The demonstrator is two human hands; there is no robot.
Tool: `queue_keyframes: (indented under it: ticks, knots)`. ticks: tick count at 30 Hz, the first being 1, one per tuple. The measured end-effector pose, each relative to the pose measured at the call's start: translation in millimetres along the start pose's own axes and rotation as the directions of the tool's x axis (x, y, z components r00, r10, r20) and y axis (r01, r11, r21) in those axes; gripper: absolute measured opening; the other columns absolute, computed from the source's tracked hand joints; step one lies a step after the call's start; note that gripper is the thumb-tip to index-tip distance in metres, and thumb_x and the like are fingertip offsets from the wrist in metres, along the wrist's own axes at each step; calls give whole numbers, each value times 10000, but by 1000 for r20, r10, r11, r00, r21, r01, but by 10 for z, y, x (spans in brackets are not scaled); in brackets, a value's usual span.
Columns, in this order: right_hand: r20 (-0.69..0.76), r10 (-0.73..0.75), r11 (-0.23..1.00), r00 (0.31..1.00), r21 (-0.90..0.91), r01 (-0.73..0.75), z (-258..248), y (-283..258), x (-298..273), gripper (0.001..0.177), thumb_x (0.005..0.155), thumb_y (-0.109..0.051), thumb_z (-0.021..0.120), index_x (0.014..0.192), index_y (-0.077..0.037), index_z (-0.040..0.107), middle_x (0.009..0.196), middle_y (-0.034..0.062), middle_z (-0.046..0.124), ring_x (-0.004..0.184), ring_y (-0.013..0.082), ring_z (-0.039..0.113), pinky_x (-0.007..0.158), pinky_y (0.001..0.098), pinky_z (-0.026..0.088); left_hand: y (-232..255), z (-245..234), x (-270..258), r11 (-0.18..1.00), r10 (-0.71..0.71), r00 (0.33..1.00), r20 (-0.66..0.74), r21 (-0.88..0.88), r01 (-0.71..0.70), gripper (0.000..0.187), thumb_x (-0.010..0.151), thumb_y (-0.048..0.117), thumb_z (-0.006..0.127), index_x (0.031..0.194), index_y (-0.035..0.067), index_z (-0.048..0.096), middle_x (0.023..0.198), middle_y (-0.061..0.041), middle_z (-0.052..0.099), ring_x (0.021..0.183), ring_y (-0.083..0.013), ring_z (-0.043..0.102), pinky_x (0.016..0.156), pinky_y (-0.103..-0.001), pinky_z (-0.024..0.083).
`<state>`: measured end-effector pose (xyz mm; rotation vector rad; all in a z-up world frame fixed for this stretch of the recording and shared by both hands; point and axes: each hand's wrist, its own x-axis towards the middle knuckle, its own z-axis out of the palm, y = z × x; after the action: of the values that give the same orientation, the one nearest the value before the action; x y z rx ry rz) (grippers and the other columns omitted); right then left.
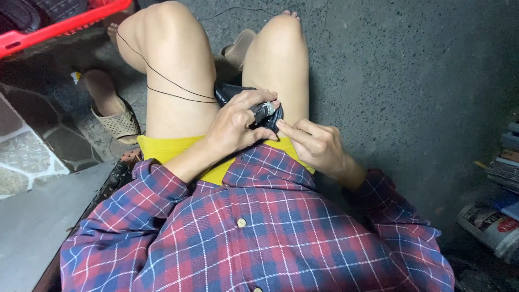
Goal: Hand-stitching the sole of a black sandal using an awl and thread to repair it.
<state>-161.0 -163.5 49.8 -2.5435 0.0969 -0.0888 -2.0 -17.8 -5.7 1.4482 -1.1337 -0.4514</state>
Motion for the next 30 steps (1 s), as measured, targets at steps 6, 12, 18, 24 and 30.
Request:
queue_keyframes:
  ticks: [6, 12, 18, 24, 30]
  knots:
    - [-150, -8, 998, 989, -57, -1, 152, -145, -41, 232, 896, -62, 591, 1076, -123, 723, 789, 29, 607, 547, 217, 607, 477, 289, 505, 13, -41, -37, 998, 26, 995, 91, 51, -31, 433, 614, 223, 910, 690, -127, 667, 1116, -184, 660, 1071, -372, 613, 861, -466, 517]
    - [-199, 11, 986, 980, -160, -44, 305, -263, -317, 214, 881, -102, 618, 1059, -163, 720, 787, 11, 614, 546, 189, 611, 470, 282, 509, 114, -149, -239, 984, 112, 976, 189, 115, -135, 458, 694, 236, 843, 961, -103, 690, 1175, -230, 618, 1098, -413, 590, 880, -507, 514]
    - [-208, 9, 951, 978, -302, -73, 377, -337, -444, 261, 881, -104, 615, 1118, -179, 693, 804, -12, 592, 569, 161, 614, 498, 252, 507, 79, -204, -510, 892, 79, 942, 325, 398, -212, 158, 773, 118, 665, 635, 64, 611, 792, -47, 584, 761, -246, 572, 710, -355, 444]
    - [-197, 22, 932, 980, -351, -92, 400, -353, -471, 243, 891, -124, 620, 1119, -172, 689, 838, 2, 603, 596, 179, 628, 500, 265, 507, 165, -383, -483, 893, -221, 863, 455, 449, -8, 83, 679, 82, 660, 694, 46, 587, 780, -85, 559, 754, -301, 603, 656, -393, 484]
    - [-183, 27, 927, 983, -364, -94, 290, -332, -359, 250, 886, -121, 616, 1121, -180, 681, 825, -12, 566, 603, 162, 620, 522, 240, 506, 368, -444, -340, 926, -326, 832, 449, 328, 186, 51, 732, 65, 650, 714, 22, 628, 776, -110, 571, 743, -350, 615, 646, -431, 492]
